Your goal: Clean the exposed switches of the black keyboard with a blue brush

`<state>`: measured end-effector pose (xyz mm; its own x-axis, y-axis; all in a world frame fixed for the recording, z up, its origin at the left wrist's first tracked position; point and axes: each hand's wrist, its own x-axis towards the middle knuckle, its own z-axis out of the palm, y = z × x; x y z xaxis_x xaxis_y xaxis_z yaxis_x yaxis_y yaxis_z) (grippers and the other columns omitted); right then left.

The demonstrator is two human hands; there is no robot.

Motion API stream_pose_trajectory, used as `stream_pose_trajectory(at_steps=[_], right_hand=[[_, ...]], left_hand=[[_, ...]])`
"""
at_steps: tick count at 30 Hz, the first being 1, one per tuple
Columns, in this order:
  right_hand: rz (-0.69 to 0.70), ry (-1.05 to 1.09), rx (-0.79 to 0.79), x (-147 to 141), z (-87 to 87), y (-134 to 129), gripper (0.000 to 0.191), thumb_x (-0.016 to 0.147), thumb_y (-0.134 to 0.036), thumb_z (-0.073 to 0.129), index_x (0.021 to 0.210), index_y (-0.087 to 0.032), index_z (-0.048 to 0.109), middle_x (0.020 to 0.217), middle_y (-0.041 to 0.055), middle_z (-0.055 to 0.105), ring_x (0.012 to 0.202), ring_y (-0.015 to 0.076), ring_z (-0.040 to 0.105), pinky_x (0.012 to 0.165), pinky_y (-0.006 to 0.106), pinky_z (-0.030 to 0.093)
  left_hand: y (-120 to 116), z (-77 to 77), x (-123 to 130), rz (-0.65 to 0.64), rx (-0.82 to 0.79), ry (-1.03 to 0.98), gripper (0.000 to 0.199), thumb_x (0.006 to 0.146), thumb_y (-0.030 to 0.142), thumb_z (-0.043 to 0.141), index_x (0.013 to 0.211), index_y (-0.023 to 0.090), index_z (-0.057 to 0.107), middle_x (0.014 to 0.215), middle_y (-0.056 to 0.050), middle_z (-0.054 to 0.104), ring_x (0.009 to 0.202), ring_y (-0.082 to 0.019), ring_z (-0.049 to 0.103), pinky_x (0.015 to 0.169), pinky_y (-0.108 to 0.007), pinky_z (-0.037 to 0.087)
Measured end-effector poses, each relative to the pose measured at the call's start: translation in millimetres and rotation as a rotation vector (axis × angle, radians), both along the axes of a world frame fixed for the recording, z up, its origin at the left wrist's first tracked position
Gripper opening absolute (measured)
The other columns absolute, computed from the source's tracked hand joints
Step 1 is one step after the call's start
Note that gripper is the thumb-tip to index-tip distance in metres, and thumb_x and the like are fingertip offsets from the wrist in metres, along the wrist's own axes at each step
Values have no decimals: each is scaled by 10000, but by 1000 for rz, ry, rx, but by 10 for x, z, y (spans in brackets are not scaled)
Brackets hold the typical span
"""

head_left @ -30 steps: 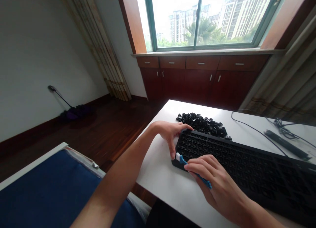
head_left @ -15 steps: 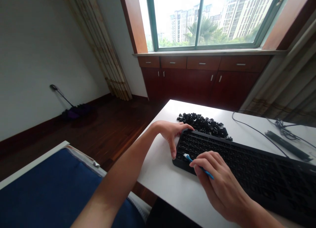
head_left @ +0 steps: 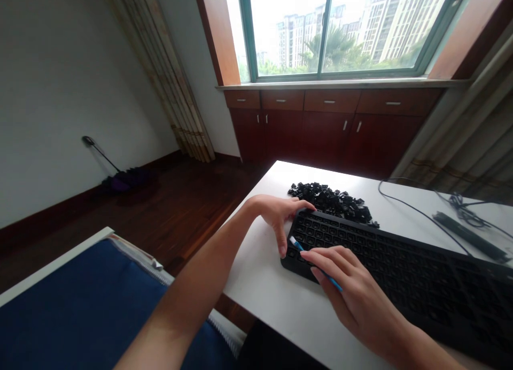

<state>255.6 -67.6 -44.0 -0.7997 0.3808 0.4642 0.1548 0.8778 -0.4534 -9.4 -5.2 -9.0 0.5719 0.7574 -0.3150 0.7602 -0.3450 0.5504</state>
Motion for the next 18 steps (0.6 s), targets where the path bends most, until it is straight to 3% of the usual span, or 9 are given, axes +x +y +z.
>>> stream_pose_trajectory(at_steps=[7,18], right_hand=[[-181,61,33,10,-16,8,135,951,-131,472,1029,-198,561,961,63,621,854,206,531,793,408,408],[-118,68,40,10,-17,5,209,939,-126,475,1115,-192,567,1008,84,638,899,217,576,794,402,465]], left_hand=[[9,-2,-3,13,-22,-11,1386,267,554,914,1466,306,264,1255,-88,474,973,-259,566,885,-396,487],[8,-5,1,19,-32,-19,1392,265,558,912,1468,309,258,1262,-83,461,996,-266,562,911,-409,479]])
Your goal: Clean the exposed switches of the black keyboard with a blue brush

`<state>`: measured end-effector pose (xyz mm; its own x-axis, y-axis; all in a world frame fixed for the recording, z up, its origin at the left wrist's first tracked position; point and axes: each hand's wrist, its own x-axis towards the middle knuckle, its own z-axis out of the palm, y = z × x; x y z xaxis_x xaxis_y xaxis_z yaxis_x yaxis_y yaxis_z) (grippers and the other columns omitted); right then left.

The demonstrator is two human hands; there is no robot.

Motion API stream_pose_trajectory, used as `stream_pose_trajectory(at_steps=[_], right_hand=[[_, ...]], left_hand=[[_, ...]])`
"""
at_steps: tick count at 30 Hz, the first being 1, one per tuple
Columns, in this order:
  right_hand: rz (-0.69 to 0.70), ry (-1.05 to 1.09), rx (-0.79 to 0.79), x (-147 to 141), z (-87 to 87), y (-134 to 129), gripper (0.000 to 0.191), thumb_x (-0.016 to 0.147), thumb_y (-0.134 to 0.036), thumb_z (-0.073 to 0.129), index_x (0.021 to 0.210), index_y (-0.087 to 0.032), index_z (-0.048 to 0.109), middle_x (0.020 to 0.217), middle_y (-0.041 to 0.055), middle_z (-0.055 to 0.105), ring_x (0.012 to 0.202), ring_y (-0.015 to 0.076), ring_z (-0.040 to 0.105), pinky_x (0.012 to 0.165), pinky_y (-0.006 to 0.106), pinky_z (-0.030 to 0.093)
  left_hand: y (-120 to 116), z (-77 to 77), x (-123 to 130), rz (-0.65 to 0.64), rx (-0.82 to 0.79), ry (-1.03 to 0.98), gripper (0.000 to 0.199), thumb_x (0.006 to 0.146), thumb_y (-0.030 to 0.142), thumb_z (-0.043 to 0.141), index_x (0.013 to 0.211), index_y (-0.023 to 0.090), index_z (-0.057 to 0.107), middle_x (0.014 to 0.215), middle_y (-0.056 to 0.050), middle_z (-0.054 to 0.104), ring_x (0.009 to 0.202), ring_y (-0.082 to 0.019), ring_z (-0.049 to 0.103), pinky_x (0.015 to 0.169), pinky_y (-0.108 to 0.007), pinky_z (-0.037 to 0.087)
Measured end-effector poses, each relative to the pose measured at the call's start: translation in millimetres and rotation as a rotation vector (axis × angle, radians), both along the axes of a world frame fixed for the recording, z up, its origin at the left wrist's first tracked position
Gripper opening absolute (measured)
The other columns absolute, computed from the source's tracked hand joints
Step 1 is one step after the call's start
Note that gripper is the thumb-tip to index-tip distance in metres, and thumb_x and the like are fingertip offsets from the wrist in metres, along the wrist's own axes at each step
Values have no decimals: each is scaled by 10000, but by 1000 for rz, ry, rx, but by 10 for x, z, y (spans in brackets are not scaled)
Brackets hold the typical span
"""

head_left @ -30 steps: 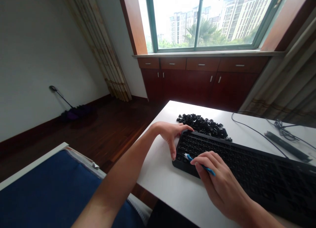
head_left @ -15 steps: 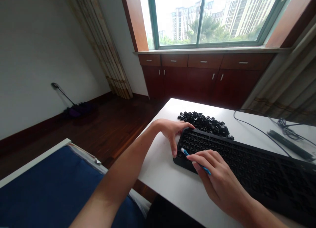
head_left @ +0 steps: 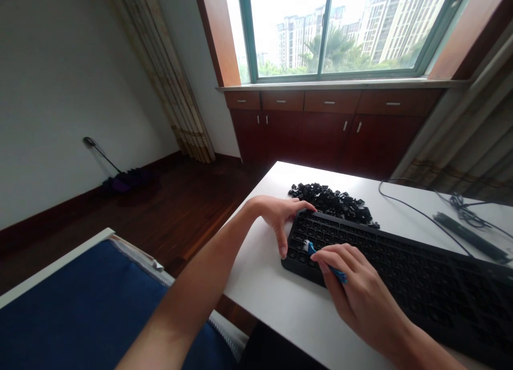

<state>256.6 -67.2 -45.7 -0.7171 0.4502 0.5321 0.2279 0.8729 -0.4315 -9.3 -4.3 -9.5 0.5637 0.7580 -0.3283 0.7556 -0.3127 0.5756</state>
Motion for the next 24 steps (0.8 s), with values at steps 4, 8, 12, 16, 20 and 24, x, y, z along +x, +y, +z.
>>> stream_pose_trajectory(at_steps=[4,8,12,16,20,24], right_hand=[[47,-58,43,-22,-11,-13,320,949,-126,475,1251,-212,538,1140,84,649,987,220,584,854,410,485],[84,-77,75,-31,5,-11,412,952,-120,482,1355,-206,468,1274,84,616,1055,216,559,908,400,479],[63,-92,70,-72,5,1,350,956,-159,504,1302,-205,505,1246,75,627,1034,221,550,896,411,465],[-35,-52,61,-111,18,10,158,960,-171,500,1093,-187,585,1052,77,653,931,221,552,825,419,446],[-70,12,41,-72,51,29,120,966,-134,449,942,-169,562,889,77,619,834,212,528,765,412,426],[-44,70,5,-22,48,45,117,958,-128,449,993,-174,551,923,81,615,823,206,527,752,399,429]], left_hand=[[-4,9,6,-11,19,13,1383,276,578,904,1467,302,258,1245,-81,466,997,-268,556,904,-414,481],[-4,8,7,-24,36,16,1385,283,581,903,1471,283,255,1246,-84,465,1079,-301,526,950,-433,455],[-2,4,6,-27,36,9,1373,292,569,906,1469,291,256,1255,-80,460,1066,-292,532,938,-422,465],[-3,11,7,-16,19,16,1386,283,571,907,1471,296,250,1248,-81,469,1007,-267,551,913,-410,479],[-1,20,3,-14,8,13,1393,271,587,903,1469,302,253,1264,-90,463,1002,-266,547,913,-412,481],[3,16,-1,-23,22,1,1380,276,580,905,1465,305,262,1271,-92,462,1000,-268,549,906,-418,482]])
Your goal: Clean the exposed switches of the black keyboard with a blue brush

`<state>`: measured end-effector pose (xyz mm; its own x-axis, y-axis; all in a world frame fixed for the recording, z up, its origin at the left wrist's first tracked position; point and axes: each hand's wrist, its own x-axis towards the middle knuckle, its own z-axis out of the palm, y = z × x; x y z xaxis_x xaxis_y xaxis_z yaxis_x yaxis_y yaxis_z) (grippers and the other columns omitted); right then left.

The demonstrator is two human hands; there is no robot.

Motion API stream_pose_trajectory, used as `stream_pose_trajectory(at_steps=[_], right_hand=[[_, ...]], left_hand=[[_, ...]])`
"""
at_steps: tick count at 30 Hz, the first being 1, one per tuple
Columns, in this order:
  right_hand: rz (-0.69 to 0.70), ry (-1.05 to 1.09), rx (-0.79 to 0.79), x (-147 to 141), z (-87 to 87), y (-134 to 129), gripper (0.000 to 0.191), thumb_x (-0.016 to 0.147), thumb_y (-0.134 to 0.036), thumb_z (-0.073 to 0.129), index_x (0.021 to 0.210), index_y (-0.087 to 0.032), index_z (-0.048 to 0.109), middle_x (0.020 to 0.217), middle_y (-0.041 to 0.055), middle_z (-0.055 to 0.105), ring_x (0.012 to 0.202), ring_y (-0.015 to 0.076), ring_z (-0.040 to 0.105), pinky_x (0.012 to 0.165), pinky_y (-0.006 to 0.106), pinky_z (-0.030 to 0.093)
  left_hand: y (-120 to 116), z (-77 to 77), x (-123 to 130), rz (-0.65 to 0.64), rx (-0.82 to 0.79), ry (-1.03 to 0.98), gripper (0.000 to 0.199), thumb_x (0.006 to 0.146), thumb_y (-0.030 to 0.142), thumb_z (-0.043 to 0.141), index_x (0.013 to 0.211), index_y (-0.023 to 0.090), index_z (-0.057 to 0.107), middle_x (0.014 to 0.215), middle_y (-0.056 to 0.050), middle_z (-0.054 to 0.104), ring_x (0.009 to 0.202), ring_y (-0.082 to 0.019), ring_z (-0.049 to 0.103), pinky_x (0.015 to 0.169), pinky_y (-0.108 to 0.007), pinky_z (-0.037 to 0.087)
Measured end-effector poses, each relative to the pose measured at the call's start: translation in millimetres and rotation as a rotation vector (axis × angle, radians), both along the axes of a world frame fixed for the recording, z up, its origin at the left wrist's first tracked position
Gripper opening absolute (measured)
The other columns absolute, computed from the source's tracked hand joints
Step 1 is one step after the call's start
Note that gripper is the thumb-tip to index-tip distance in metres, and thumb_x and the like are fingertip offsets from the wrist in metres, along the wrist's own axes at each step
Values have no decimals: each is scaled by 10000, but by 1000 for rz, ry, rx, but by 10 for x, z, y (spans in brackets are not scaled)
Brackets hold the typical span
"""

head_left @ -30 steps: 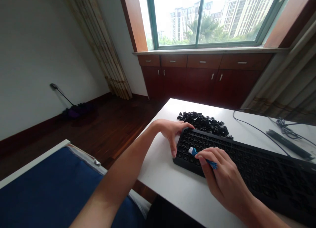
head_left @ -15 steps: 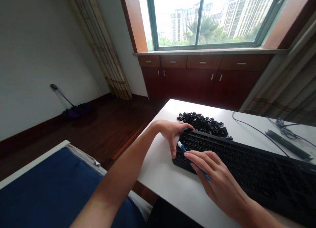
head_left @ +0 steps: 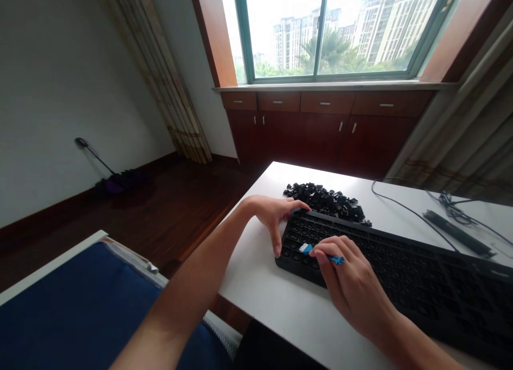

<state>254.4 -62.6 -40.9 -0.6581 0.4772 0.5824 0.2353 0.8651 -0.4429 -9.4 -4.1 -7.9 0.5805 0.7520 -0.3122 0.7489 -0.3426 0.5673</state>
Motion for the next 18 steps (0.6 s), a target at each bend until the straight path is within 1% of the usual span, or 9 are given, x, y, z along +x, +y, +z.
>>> stream_pose_trajectory(at_steps=[5,7,9,11,13,15,18], right_hand=[[39,-39,4,-31,10,-28,146,945,-140,475,1026,-188,586,963,78,646,875,213,566,789,397,454],[81,-69,39,-49,23,-50,216,944,-132,481,1125,-194,583,1061,81,662,925,209,575,818,389,464],[129,-96,95,-61,30,-70,321,939,-120,498,1244,-205,546,1164,75,658,963,201,576,844,383,465],[149,-117,134,-72,24,-82,372,933,-121,517,1294,-211,521,1198,68,656,972,198,577,854,382,461],[129,-128,128,-86,13,-86,310,937,-140,517,1237,-208,556,1148,64,668,953,199,579,843,384,457],[86,-123,90,-94,8,-82,206,948,-152,489,1121,-197,590,1066,71,668,921,203,574,823,389,448],[16,-81,45,-76,24,-66,136,955,-139,436,955,-180,566,935,79,635,844,206,551,780,396,424]], left_hand=[[0,-11,1,4,0,-11,1384,273,567,911,1468,309,262,1254,-89,473,967,-256,565,889,-413,494],[0,-18,-2,1,10,-4,1377,281,564,911,1469,310,262,1271,-91,468,981,-260,565,898,-416,491],[2,-28,-6,-10,22,-5,1380,281,567,910,1470,309,258,1293,-95,458,1015,-271,560,915,-417,483],[5,-39,-11,-20,23,-19,1390,275,573,907,1471,300,255,1308,-101,452,1041,-281,554,922,-414,478],[7,-43,-12,-17,21,-28,1394,270,578,905,1472,291,260,1312,-106,453,1051,-288,551,923,-417,474],[6,-38,-9,-5,21,-22,1391,269,573,907,1471,292,269,1298,-103,462,1042,-287,552,924,-422,472],[4,-19,-2,3,9,-15,1381,271,564,912,1467,304,273,1264,-89,475,994,-266,557,894,-414,489]])
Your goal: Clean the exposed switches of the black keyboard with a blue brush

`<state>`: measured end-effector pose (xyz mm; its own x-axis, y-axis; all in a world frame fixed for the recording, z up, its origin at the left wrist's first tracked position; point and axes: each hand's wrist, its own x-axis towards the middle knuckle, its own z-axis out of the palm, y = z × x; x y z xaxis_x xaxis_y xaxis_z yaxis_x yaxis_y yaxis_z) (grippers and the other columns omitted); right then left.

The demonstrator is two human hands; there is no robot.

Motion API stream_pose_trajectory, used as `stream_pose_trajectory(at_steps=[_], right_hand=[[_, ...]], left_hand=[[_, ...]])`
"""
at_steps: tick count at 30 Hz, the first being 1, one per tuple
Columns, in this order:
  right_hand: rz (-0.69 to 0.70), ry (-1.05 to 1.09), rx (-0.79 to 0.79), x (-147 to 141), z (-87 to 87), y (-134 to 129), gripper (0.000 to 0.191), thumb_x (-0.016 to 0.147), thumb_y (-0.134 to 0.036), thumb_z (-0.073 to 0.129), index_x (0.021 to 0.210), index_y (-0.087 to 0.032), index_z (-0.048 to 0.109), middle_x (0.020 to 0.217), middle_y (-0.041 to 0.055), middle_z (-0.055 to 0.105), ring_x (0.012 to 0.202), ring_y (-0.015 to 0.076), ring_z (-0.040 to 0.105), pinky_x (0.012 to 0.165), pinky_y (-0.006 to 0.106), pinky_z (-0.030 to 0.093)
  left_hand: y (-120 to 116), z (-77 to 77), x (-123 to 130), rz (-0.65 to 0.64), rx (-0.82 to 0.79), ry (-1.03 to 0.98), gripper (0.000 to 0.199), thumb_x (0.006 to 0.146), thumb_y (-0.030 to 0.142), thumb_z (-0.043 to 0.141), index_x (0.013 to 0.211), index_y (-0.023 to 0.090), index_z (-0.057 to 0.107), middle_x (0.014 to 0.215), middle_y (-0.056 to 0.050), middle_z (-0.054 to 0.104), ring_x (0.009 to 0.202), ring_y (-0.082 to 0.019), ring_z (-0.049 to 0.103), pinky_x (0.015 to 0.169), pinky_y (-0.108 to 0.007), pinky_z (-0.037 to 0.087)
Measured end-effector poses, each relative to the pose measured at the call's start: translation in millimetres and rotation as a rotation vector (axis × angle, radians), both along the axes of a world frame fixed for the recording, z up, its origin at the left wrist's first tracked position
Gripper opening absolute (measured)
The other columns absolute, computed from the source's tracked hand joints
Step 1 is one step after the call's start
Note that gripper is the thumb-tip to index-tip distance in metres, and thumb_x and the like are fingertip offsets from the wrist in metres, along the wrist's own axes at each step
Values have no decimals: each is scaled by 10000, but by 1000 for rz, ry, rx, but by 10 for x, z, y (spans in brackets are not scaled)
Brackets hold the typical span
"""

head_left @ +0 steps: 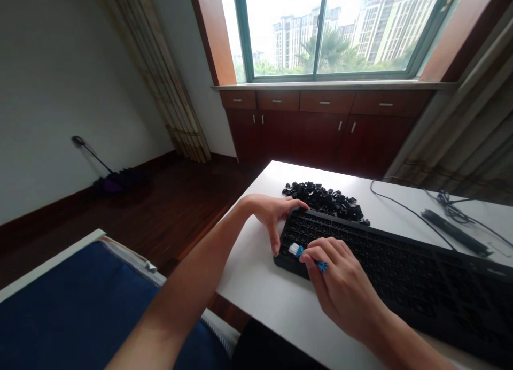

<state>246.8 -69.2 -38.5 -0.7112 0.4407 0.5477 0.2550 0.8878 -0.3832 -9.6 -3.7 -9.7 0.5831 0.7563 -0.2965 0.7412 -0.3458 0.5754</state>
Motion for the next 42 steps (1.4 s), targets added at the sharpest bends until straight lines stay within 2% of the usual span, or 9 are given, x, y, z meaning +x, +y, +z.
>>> stream_pose_trajectory(at_steps=[4,10,13,17,22,28,32,38,42], right_hand=[[-30,57,-32,62,25,27,133,954,-132,415,893,-185,520,862,67,592,775,200,510,729,389,392],[41,85,-85,92,-6,21,116,936,-112,443,923,-187,531,866,65,589,787,206,513,727,396,405],[94,54,-97,83,-17,10,184,933,-93,458,1061,-187,552,981,80,618,869,210,539,777,396,437],[175,5,-30,59,-8,-1,356,929,-90,494,1269,-198,505,1161,93,621,980,209,553,856,389,452],[194,-33,-31,31,8,-14,236,936,-109,488,1145,-195,556,1052,72,651,933,209,564,838,399,437],[120,32,-116,57,-14,-1,132,947,-98,425,959,-179,529,913,69,606,815,201,526,756,405,417],[127,51,-101,62,-49,10,168,940,-81,454,1045,-173,547,970,78,618,865,203,534,771,396,437],[179,1,31,50,-41,7,396,919,-52,505,1295,-176,506,1187,94,624,1032,218,532,884,388,455],[186,-7,35,34,-28,-8,379,921,-73,510,1286,-176,510,1173,93,631,1027,220,536,883,392,454]], left_hand=[[-4,17,5,1,-20,12,1379,275,575,908,1466,313,265,1252,-84,472,962,-249,554,884,-409,495],[-4,8,8,7,-7,16,1383,273,584,904,1467,299,269,1253,-91,477,989,-261,546,905,-404,475],[-4,10,14,5,-17,16,1385,276,580,905,1470,299,262,1255,-92,472,981,-259,549,893,-401,480],[-6,9,14,11,-20,13,1378,286,552,913,1471,303,255,1267,-88,463,993,-262,551,903,-400,475],[-6,-1,6,20,-26,20,1389,269,561,909,1470,308,258,1252,-76,464,1000,-262,549,904,-395,476],[-1,-14,2,-1,3,6,1393,265,589,899,1467,282,264,1241,-84,477,1033,-287,537,929,-425,457],[-7,-4,10,2,-10,24,1398,266,585,901,1469,292,252,1239,-82,471,1024,-280,542,934,-418,458],[-10,3,2,-7,12,37,1349,312,533,913,1468,319,250,1227,-68,472,1042,-272,530,947,-417,454],[-6,-3,-4,-14,22,38,1349,309,524,916,1466,327,251,1238,-67,466,1061,-276,519,955,-421,451]])
